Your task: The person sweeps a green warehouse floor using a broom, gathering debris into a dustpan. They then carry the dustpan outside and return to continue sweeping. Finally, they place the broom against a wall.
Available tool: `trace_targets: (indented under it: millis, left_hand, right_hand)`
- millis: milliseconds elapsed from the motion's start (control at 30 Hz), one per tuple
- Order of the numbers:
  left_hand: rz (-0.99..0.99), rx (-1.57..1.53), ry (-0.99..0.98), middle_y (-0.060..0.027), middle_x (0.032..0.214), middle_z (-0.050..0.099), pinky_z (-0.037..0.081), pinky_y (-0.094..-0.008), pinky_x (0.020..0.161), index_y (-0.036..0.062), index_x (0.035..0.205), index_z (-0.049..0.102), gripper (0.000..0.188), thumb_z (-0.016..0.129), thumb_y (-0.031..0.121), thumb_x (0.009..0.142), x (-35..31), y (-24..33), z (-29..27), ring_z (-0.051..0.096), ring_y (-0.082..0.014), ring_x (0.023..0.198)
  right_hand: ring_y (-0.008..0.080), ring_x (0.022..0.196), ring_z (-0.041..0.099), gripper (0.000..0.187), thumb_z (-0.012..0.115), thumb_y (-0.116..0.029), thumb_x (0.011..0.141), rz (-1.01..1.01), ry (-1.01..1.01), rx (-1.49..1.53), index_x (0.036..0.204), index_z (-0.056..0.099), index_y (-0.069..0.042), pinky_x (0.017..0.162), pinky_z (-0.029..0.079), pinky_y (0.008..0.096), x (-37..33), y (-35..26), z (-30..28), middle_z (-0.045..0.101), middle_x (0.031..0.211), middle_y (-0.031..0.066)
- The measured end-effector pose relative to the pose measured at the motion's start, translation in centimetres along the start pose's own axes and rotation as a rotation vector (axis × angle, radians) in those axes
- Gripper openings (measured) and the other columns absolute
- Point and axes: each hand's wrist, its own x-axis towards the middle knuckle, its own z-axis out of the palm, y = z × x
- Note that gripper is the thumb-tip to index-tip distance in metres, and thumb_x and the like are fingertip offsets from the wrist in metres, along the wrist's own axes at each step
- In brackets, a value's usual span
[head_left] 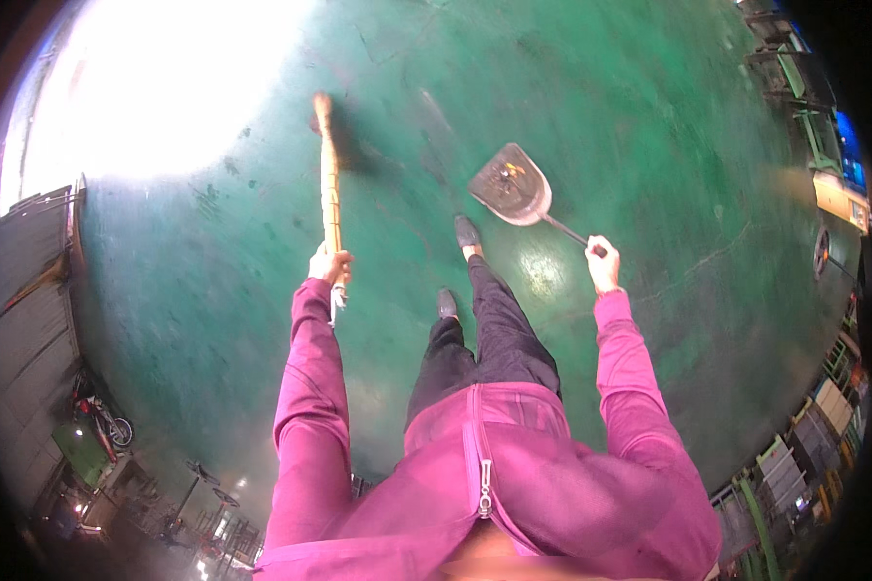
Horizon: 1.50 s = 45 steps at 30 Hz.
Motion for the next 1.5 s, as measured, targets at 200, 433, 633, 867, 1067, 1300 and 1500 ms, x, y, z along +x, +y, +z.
trace_targets:
  millis: [200, 433, 633, 867, 1067, 1300, 1500]
  left_hand:
    - [0.202, 0.823, 0.091, -0.0159, 0.074, 0.060, 0.049, -0.0368, 0.048, 0.0092, 0.109, 0.043, 0.052, 0.063, 0.007, 0.061, -5.6, -7.3, 9.2, 0.061, -0.0239, 0.056]
    - [-0.239, 0.116, -0.374, -0.0017, 0.059, 0.046, 0.038, -0.0245, 0.036, 0.0126, 0.122, 0.040, 0.060, 0.058, -0.002, 0.067, -17.3, -1.2, 8.9, 0.042, -0.0101, 0.042]
    - [-0.414, -0.228, -0.345, 0.0002, 0.061, 0.039, 0.029, -0.0175, 0.033, 0.0152, 0.117, 0.037, 0.048, 0.055, 0.000, 0.075, -27.1, 2.4, 5.8, 0.035, -0.0051, 0.042]
    - [-0.344, -0.947, -0.151, 0.0002, 0.064, 0.038, 0.029, -0.0152, 0.033, 0.0102, 0.097, 0.041, 0.026, 0.056, 0.002, 0.077, -29.4, 0.0, 0.9, 0.036, -0.0046, 0.044]
    - [-0.290, -1.496, -0.045, -0.0002, 0.059, 0.040, 0.034, -0.0169, 0.035, 0.0061, 0.071, 0.038, 0.020, 0.057, 0.005, 0.075, -26.9, -4.1, -3.5, 0.039, -0.0062, 0.043]
    - [-0.352, -1.228, 0.002, 0.0058, 0.041, 0.031, 0.024, -0.0221, 0.029, 0.0149, 0.052, 0.033, 0.030, 0.051, 0.022, 0.075, -17.4, -3.0, -17.4, 0.032, -0.0078, 0.029]
    - [-0.340, -1.490, -0.148, 0.0034, 0.042, 0.030, 0.024, -0.0208, 0.031, 0.0150, 0.051, 0.032, 0.030, 0.052, 0.017, 0.074, -7.4, 4.5, -22.0, 0.031, -0.0081, 0.032]
  right_hand:
    - [0.0078, 0.057, 0.044, 0.010, 0.049, 0.004, 0.065, -0.066, -0.113, -0.090, 0.066, 0.048, -0.005, 0.055, 0.036, 0.0226, 1.8, -3.7, 2.7, 0.043, 0.056, 0.0015]
    - [0.0083, 0.055, 0.039, 0.012, 0.046, 0.005, 0.065, -0.119, -0.067, -0.111, 0.065, 0.046, -0.007, 0.052, 0.034, 0.0238, 1.8, -4.8, 5.1, 0.037, 0.055, 0.0021]
    - [0.0150, 0.060, 0.045, 0.016, 0.045, 0.010, 0.059, -0.185, -0.112, -0.054, 0.064, 0.044, -0.006, 0.055, 0.036, 0.0258, 1.5, -4.0, 4.8, 0.043, 0.061, 0.0042]
    - [0.0080, 0.057, 0.030, 0.016, 0.045, -0.002, 0.080, -0.254, -0.206, 0.261, 0.065, 0.042, -0.003, 0.050, 0.029, 0.0217, 3.7, -3.4, 6.0, 0.032, 0.059, -0.0014]
    - [0.0060, 0.051, 0.038, 0.018, 0.047, 0.008, 0.066, 0.211, -0.108, 0.413, 0.071, 0.054, -0.008, 0.042, 0.031, 0.0201, 5.9, -2.8, 5.5, 0.046, 0.066, -0.0028]
    - [0.0079, 0.048, 0.034, 0.010, 0.056, -0.009, 0.075, 0.375, 0.017, 0.545, 0.076, 0.046, -0.013, 0.044, 0.035, 0.0235, 2.7, -13.5, 9.6, 0.037, 0.058, -0.0032]
    - [0.0161, 0.075, 0.045, 0.020, 0.042, -0.023, 0.081, 0.565, 0.200, 0.484, 0.093, 0.052, -0.010, 0.075, 0.042, 0.0402, 6.9, -23.3, 17.6, 0.054, 0.088, 0.0061]
